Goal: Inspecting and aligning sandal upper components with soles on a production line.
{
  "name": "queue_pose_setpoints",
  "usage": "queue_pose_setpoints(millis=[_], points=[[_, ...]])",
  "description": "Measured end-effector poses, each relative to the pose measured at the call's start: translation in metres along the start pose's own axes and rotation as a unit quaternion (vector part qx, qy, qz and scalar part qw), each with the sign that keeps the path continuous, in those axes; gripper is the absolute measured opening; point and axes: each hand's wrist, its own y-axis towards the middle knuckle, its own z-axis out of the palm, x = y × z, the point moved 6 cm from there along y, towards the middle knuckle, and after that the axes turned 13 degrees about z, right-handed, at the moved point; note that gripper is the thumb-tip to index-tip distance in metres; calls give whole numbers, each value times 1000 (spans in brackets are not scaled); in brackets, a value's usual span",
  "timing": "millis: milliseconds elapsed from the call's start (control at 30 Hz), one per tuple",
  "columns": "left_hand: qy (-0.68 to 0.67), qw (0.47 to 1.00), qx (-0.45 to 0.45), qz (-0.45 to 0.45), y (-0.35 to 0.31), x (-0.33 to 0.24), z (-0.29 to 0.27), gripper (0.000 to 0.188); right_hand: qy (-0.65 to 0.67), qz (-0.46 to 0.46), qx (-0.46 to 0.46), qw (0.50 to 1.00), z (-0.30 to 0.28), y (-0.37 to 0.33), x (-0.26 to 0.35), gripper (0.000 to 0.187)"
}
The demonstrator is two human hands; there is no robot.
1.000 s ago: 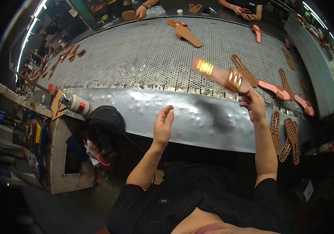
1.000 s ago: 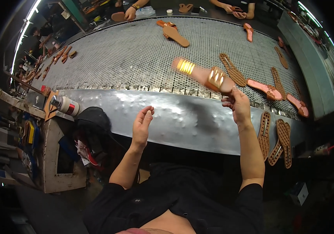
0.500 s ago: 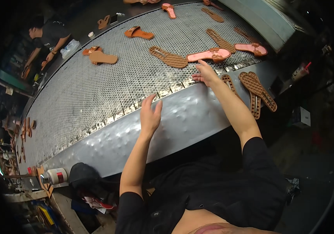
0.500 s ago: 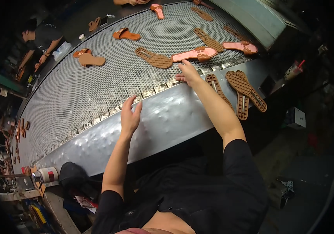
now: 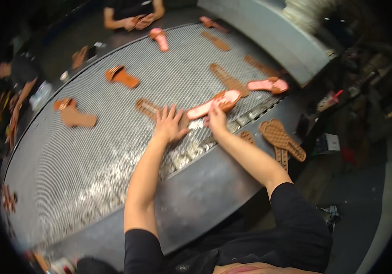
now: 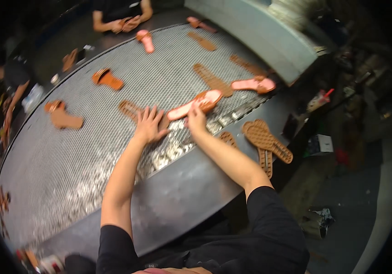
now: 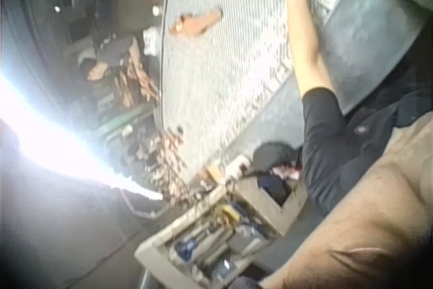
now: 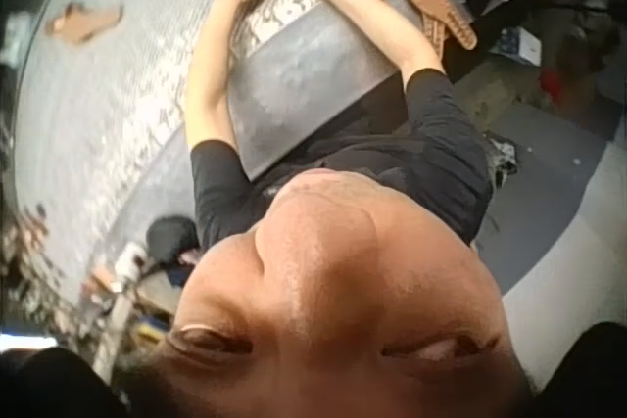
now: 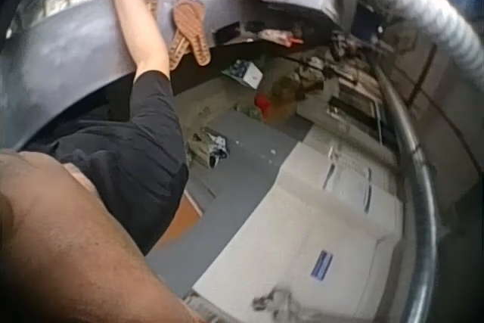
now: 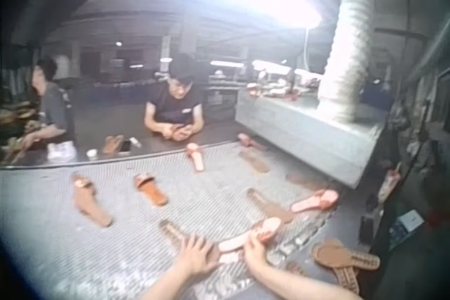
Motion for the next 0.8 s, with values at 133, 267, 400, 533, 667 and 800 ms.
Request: queue_pose_setpoints(millis=[133,267,400,533,667,800], points=[[-37,995,-6,89,94,213,-12,81,5,28,-54,998,154,113,32,48],[-61,991,-72,99,133,431,-98,70,-34,18,-68,997,338,213,100,44],[-71,997,4,-8,207,582,-174,68,-38,45,-97,994,451,294,196,45],[-70,997,10,-25,290,665,-278,74,-18,64,-135,989,512,353,321,41],[-56,996,72,19,340,698,-346,72,16,96,-140,985,544,376,410,38],[-51,991,127,13,383,693,-397,60,12,109,-131,985,542,377,474,37]])
